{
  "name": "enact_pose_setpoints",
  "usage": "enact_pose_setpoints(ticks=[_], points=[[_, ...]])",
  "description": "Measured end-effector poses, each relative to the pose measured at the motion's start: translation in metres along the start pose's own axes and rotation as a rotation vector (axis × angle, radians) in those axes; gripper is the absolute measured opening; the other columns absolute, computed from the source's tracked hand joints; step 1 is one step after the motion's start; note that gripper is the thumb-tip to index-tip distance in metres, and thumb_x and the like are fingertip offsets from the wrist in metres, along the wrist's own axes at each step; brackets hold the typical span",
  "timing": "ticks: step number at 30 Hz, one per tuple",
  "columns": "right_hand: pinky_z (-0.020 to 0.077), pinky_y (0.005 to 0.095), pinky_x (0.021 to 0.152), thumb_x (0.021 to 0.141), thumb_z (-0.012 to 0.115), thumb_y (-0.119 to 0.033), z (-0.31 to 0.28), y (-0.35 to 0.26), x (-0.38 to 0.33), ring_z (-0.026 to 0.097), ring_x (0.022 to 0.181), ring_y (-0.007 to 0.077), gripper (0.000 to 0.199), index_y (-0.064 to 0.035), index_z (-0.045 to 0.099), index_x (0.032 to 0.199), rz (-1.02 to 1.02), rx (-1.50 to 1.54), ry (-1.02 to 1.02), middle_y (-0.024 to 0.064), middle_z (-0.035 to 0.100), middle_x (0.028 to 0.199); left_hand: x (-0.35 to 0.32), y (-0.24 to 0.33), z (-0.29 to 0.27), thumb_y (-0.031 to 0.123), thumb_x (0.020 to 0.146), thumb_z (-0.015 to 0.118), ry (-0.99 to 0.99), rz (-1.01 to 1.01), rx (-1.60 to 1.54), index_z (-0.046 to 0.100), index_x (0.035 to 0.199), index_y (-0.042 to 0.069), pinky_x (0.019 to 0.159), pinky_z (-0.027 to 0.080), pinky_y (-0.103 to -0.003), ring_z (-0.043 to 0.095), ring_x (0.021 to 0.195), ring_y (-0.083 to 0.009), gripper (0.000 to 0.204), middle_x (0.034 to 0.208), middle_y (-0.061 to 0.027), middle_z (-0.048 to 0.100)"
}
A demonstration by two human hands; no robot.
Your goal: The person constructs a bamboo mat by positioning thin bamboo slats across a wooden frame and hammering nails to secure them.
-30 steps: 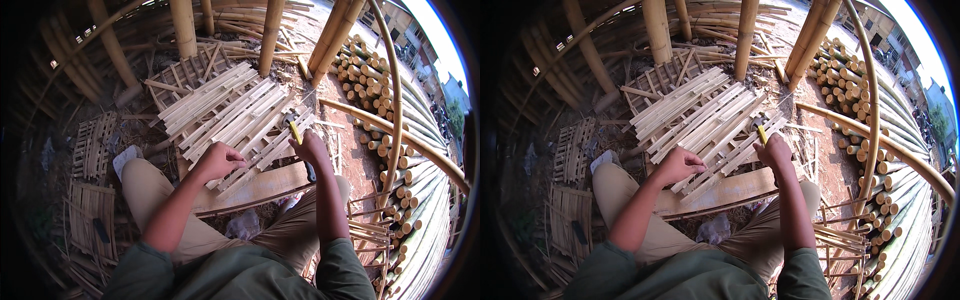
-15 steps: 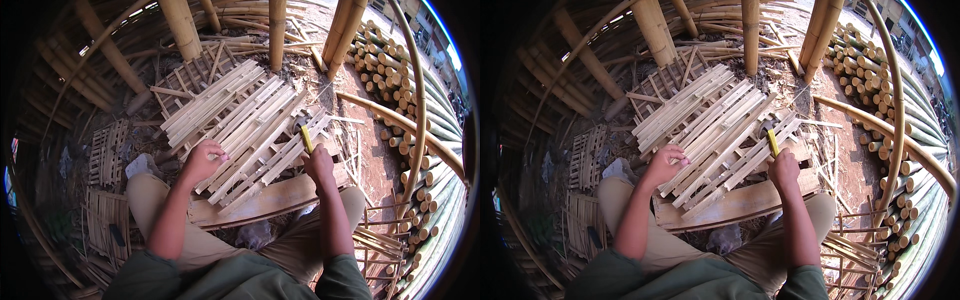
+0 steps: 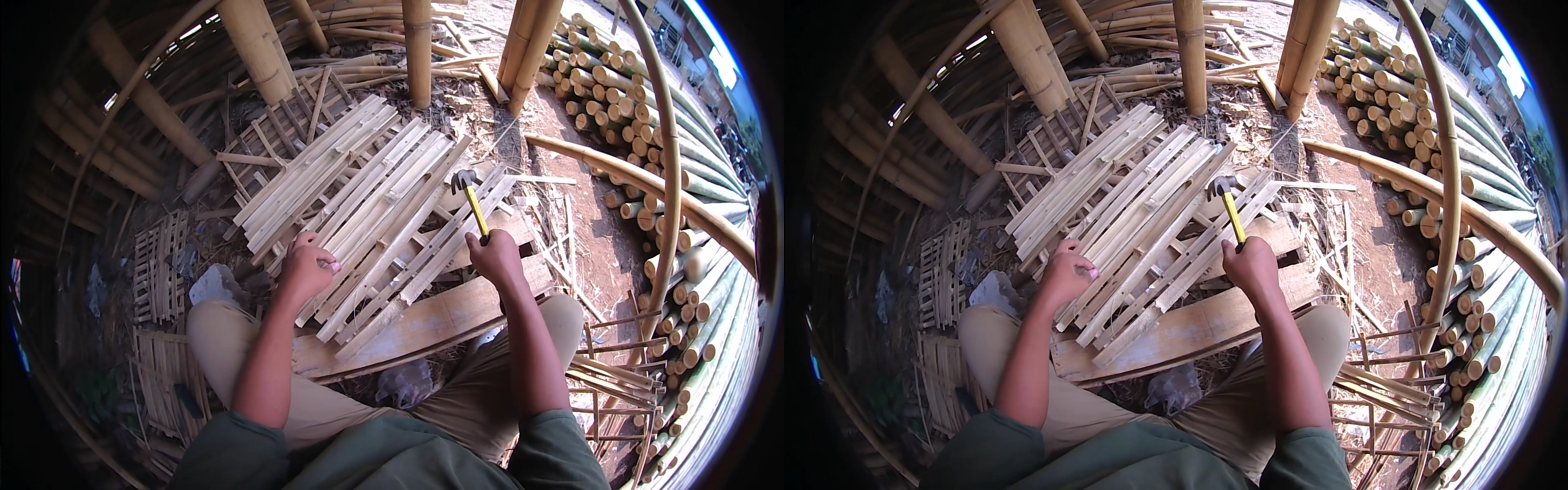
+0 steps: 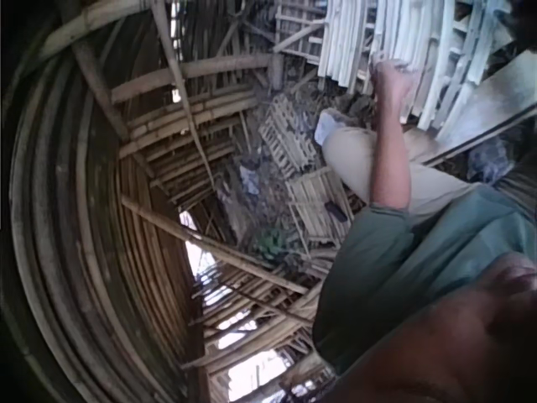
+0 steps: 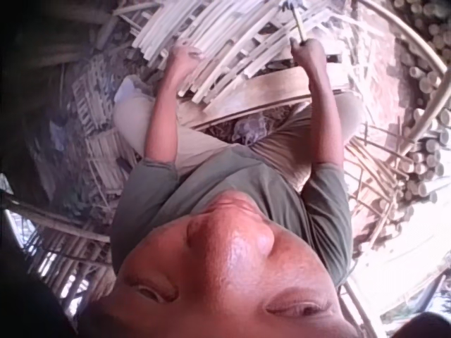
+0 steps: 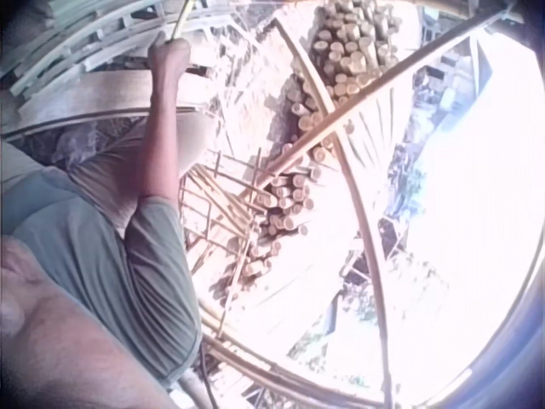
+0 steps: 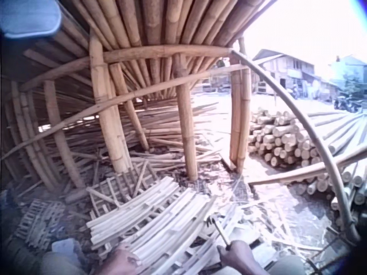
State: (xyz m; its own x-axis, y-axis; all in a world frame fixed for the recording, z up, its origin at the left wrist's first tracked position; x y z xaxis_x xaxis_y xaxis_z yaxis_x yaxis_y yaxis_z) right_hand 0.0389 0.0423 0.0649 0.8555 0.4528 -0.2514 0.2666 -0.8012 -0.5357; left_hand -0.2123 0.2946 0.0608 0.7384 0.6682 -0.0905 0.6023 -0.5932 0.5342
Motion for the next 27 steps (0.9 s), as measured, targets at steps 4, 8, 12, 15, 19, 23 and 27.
enact_pose_setpoints(ticks=[4,8,12,15,19,23,27], points=[[0.0511,0.0454,0.07,0.078,0.076,-0.043,0.015,-0.003,-0.006,0.066,0.077,0.0404,0.052,0.0069,0.063,0.083,-0.039,0.068,0.022,0.027,0.065,0.079,0.002,-0.001,-0.001,0.016,0.07,0.08,0.032,0.001,0.011,0.077,0.081,0.011,0.102,0.042,-0.037,0.053,0.118,-0.0331,0.013,0.128,-0.0155,0.055],[0.0512,0.0448,0.07,0.075,0.079,-0.042,0.038,0.002,-0.001,0.066,0.077,0.0399,0.052,0.0065,0.063,0.083,-0.027,0.15,-0.043,0.0267,0.065,0.08,0.008,-0.012,-0.007,0.016,0.071,0.078,0.046,-0.059,-0.072,0.076,0.081,0.01,0.1,0.042,-0.039,0.051,0.12,-0.0317,0.011,0.129,-0.0146,0.054],[0.0515,0.0452,0.071,0.075,0.079,-0.04,0.031,-0.007,-0.007,0.066,0.078,0.0397,0.05,0.0058,0.064,0.084,-0.037,0.025,0.011,0.0259,0.066,0.082,0.003,-0.011,-0.027,0.018,0.075,0.075,0.237,-0.066,0.157,0.074,0.083,0.01,0.1,0.038,-0.05,0.048,0.123,-0.0297,0.012,0.132,-0.0117,0.052],[0.0516,0.0457,0.072,0.076,0.079,-0.039,0.032,-0.012,-0.01,0.066,0.08,0.0396,0.048,0.0052,0.064,0.086,-0.055,0.002,-0.004,0.0251,0.066,0.083,0.011,-0.027,-0.019,0.019,0.079,0.073,0.188,-0.135,0.115,0.073,0.086,0.01,0.102,0.036,-0.047,0.049,0.122,-0.0302,0.011,0.131,-0.0111,0.053],[0.0516,0.0457,0.073,0.076,0.08,-0.038,0.037,-0.016,-0.013,0.066,0.082,0.0391,0.048,0.005,0.063,0.089,-0.059,-0.036,-0.032,0.0248,0.067,0.085,0.021,-0.039,-0.01,0.019,0.082,0.072,0.055,-0.216,0.019,0.073,0.088,0.009,0.1,0.039,-0.039,0.056,0.115,-0.0293,0.012,0.123,-0.012,0.059],[0.0519,0.0445,0.072,0.074,0.081,-0.034,0.054,0.001,-0.001,0.067,0.081,0.0375,0.046,0.0052,0.062,0.088,-0.045,0.106,-0.076,0.0241,0.067,0.084,0.027,-0.045,-0.004,0.019,0.081,0.073,0.049,-0.171,-0.075,0.073,0.088,0.006,0.095,0.043,-0.036,0.06,0.108,-0.0273,0.014,0.114,-0.0119,0.063],[0.0521,0.0427,0.069,0.073,0.083,-0.03,0.06,0.006,0.003,0.067,0.078,0.036,0.044,0.0052,0.061,0.087,-0.026,0.189,-0.093,0.0233,0.066,0.081,0.029,-0.048,-0.007,0.018,0.081,0.073,0.14,-0.092,-0.059,0.074,0.089,0.005,0.079,0.05,-0.034,0.066,0.089,-0.0267,0.015,0.097,-0.0108,0.068]])
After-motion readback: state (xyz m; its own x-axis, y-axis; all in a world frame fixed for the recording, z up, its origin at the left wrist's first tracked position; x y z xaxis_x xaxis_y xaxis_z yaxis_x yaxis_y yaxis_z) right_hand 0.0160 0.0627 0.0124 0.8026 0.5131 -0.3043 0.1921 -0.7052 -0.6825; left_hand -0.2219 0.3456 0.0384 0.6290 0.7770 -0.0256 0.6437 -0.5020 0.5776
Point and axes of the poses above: each hand's wrist, its own x-axis towards the middle knuckle, its own z-axis out of the palm, y = z × x, the point moved 7 cm from there along x, towards the middle knuckle
